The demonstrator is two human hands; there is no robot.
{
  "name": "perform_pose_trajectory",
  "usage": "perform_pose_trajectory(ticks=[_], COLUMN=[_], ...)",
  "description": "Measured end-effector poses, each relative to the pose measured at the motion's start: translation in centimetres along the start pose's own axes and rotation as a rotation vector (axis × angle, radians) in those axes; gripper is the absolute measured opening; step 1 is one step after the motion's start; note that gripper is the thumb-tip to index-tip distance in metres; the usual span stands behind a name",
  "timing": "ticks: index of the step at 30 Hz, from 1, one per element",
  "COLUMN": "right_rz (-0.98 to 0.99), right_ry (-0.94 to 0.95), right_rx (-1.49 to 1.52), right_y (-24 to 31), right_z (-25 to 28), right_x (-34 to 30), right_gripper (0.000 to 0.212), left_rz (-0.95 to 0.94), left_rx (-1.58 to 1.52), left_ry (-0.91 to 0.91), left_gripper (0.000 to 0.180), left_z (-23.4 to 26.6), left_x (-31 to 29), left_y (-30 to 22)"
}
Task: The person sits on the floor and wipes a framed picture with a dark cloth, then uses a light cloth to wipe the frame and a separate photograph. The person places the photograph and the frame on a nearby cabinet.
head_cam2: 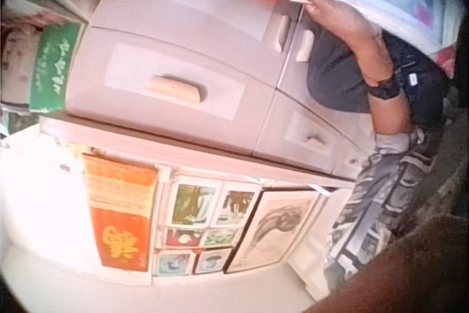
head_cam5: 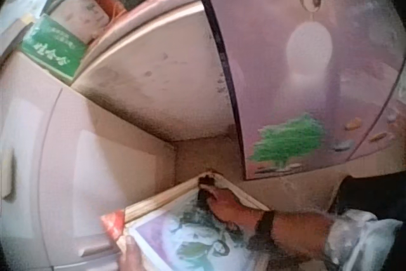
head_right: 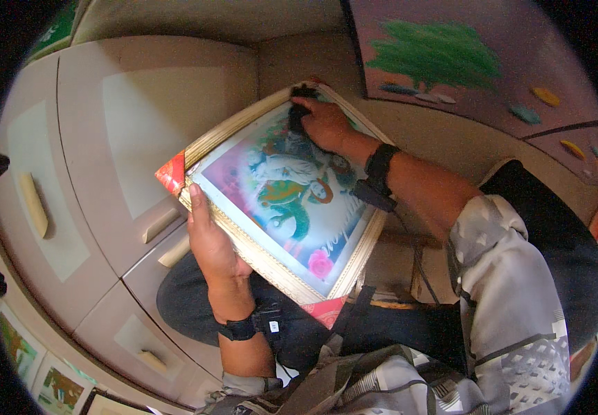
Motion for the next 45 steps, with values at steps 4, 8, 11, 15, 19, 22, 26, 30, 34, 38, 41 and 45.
perform_pose_trajectory(ticks=[4, 8, 11, 15, 19, 22, 26, 30, 34, 38, 41, 45], right_rz=[0.22, 0.57, 0.764, 0.923, 0.607, 0.357, 0.496, 0.807, 0.85, 0.785, 0.712, 0.728], right_ry=[0.017, -0.065, -0.154, -0.149, -0.185, -0.141, -0.09, -0.13, -0.117, -0.105, -0.126, -0.096], right_rx=[0.231, 0.416, 0.42, 0.209, -0.028, -0.17, 0.003, 0.288, 0.305, 0.153, 0.036, 0.031], right_y=[9.5, 17.5, 20.1, 18.7, 12.2, 8.2, 11.5, 18.5, 20.4, 18.0, 15.9, 16.5], right_z=[-0.5, 0.0, -0.3, -1.6, -0.8, 0.1, -0.7, -1.3, -1.2, -0.6, 0.1, -0.4], right_x=[-5.7, -12.5, -13.0, -10.9, -5.4, -1.9, -3.5, -9.1, -9.9, -6.9, -4.7, -5.4], right_gripper=[0.058, 0.057, 0.061, 0.062, 0.069, 0.067, 0.061, 0.051, 0.044, 0.043, 0.046, 0.045], left_rz=[-0.012, -0.001, 0.021, -0.014, -0.064, -0.069, -0.063, -0.057, -0.034, -0.053, -0.071, -0.076], left_rx=[-0.034, -0.125, -0.175, -0.063, -0.048, -0.014, -0.026, -0.062, -0.067, -0.015, -0.037, -0.05], left_ry=[0.03, 0.069, 0.068, 0.022, 0.042, 0.046, 0.057, 0.049, 0.073, 0.059, 0.047, 0.067], left_gripper=[0.044, 0.045, 0.047, 0.047, 0.047, 0.047, 0.047, 0.046, 0.045, 0.048, 0.049, 0.049], left_z=[-0.2, -0.7, -0.7, 0.0, -0.1, -0.2, -0.2, -0.2, -0.1, 0.2, -0.1, -0.3], left_x=[-0.1, -0.3, -0.2, 0.0, -0.2, -0.2, -0.2, 0.1, 0.1, -0.1, -0.1, -0.3], left_y=[-0.2, -0.3, -0.1, -0.1, -0.5, -0.5, -0.6, -0.2, -0.1, -0.3, -0.5, -0.7])
Point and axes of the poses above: each hand's wrist, its own x-axis towards the middle knuckle, its own z-axis out of the back of the hand, y = z × x, the point moved 8 cm from there along x, towards the middle knuckle, and after that the axes turned 15 degrees about -y, right-handed, at the moved point
